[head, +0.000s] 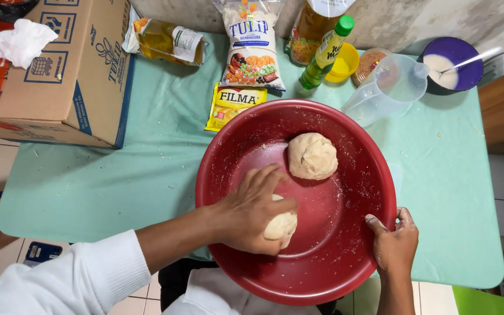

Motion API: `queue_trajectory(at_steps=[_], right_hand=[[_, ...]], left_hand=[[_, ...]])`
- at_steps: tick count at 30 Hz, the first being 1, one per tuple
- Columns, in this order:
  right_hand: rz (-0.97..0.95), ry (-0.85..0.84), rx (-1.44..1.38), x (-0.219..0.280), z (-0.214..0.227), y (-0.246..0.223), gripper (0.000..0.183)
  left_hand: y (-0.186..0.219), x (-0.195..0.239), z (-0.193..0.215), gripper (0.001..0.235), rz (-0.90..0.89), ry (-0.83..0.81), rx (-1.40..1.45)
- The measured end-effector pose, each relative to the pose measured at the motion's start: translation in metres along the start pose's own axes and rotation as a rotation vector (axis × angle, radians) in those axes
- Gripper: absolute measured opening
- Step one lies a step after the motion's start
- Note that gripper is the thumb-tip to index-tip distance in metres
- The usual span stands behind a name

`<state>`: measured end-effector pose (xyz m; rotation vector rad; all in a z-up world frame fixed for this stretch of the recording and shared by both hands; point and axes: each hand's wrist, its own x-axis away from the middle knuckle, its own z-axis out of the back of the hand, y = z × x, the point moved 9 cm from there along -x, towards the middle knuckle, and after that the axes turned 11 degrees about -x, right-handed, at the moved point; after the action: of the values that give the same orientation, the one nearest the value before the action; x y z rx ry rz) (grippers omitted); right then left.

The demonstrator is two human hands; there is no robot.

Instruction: The person kneads two balls of dough in a red bowl using both hands. They repeatedly press, fold, and turn the dough, occasionally adding water from a plastic jug to adjust consistency. The dough remains in the bowl throughout the clip.

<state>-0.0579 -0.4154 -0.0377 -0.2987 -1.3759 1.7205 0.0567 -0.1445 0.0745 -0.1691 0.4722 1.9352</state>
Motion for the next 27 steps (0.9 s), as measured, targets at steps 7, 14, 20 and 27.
queue_trajectory(at_steps=[7,14,20,27], right_hand=[[-0.066,0.005,-0.13,0.005,-0.001,0.007,0.017],[-0.06,0.032,-0.135,0.004,0.007,0.023,0.023],[-0.017,0.099,-0.026,0.007,0.017,0.03,0.031],[-0.035,0.103,0.016,0.002,0.019,0.028,0.025]], left_hand=[[0.036,0.011,-0.064,0.08,-0.052,-0.559,0.068],[0.052,-0.007,-0.055,0.023,-0.15,0.108,-0.101],[0.036,-0.046,-0.136,0.055,-0.049,-0.076,-0.082],[0.028,-0.078,-0.198,0.073,-0.053,-0.379,-0.08]])
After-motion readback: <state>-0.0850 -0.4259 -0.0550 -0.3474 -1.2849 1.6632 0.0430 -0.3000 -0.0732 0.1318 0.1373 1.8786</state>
